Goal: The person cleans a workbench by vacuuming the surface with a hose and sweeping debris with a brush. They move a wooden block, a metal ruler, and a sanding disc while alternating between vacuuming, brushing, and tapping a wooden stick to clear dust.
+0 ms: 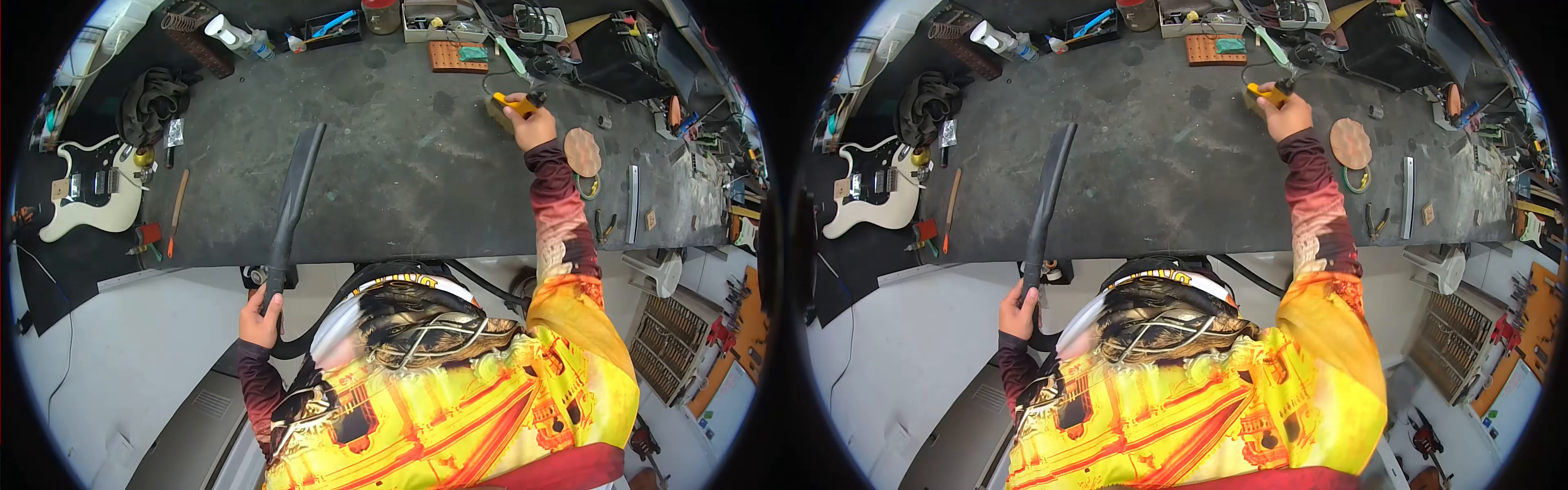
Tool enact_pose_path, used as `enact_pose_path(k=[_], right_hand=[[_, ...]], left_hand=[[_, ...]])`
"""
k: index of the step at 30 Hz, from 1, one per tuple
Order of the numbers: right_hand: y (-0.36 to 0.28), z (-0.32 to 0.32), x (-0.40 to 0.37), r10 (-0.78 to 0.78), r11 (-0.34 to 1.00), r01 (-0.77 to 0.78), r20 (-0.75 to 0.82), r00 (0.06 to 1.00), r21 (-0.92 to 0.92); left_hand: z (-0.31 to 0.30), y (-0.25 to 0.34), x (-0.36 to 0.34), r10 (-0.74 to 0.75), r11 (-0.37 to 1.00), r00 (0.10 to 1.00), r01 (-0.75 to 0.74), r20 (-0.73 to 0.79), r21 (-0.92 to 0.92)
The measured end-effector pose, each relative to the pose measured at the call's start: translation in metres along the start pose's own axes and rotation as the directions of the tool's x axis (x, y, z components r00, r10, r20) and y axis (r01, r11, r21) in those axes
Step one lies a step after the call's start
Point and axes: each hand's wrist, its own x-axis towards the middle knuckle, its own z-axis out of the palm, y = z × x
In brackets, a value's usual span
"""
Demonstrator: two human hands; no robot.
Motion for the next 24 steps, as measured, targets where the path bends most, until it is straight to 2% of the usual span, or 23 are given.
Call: enact_pose_path(k=[1,2,4,5,6,8,10,11,13,15,17,18,20,23,24], right_hand=[[0.011,0.003,-0.001,-0.063,0.996,0.062,0.011,0.998,0.062],[0.021,0.002,0.004,-0.059,0.996,0.058,0.014,0.998,0.061],[0.040,0.001,0.026,-0.055,0.997,0.060,-0.091,0.994,0.053],[0.050,-0.001,0.035,-0.082,0.997,0.079,-0.161,0.983,-0.028],[0.061,-0.004,0.043,-0.052,0.998,0.047,-0.206,0.977,-0.031],[0.073,-0.011,0.053,-0.025,0.999,0.017,-0.247,0.969,-0.035],[0.071,-0.015,0.059,-0.104,0.995,0.099,-0.393,0.914,-0.033],[0.071,-0.015,0.056,-0.104,0.995,0.098,-0.390,0.915,-0.034],[0.058,-0.009,0.052,-0.100,0.994,0.085,-0.275,0.956,-0.068],[0.060,0.007,0.058,-0.141,0.988,0.151,-0.229,0.963,0.026],[0.045,0.016,0.065,-0.006,0.997,-0.003,-0.112,0.994,-0.082],[0.044,0.012,0.072,-0.002,0.997,-0.008,-0.113,0.994,-0.082],[0.039,0.005,0.088,-0.162,0.984,0.144,0.195,0.967,0.103],[0.031,-0.019,0.099,-0.163,0.984,0.154,0.100,0.982,0.087],[0.036,-0.019,0.101,-0.089,0.995,0.089,-0.005,0.996,0.044]], left_hand=[[-0.001,0.000,0.001,0.002,1.000,1.000,-0.002,0.008,0.022],[-0.001,0.000,0.001,0.006,0.999,1.000,-0.007,0.016,0.044],[0.000,0.006,0.003,0.048,0.995,0.999,-0.048,-0.004,0.082],[0.000,0.008,0.001,0.081,0.990,0.997,-0.078,-0.016,0.120],[0.000,0.007,0.002,0.083,0.989,0.996,-0.081,-0.015,0.121],[-0.001,0.002,0.003,0.032,0.999,0.999,-0.032,-0.008,0.007],[-0.003,0.000,0.004,0.024,0.999,1.000,-0.024,0.005,0.032],[-0.004,-0.001,0.003,0.016,0.998,1.000,-0.018,0.020,0.061],[0.000,0.005,0.003,0.032,0.998,0.999,-0.032,0.001,0.054],[0.002,0.004,0.003,0.035,0.998,0.999,-0.034,-0.013,0.050],[-0.001,0.001,0.007,0.007,0.999,1.000,-0.007,0.017,0.047],[0.000,0.003,0.007,0.006,0.999,1.000,-0.007,0.020,0.050],[0.001,0.010,0.008,-0.002,0.999,1.000,0.002,0.008,0.054],[0.001,0.009,0.006,0.039,0.999,0.999,-0.039,-0.035,0.022],[0.001,0.007,0.006,0.037,0.999,0.999,-0.036,-0.034,0.018]])
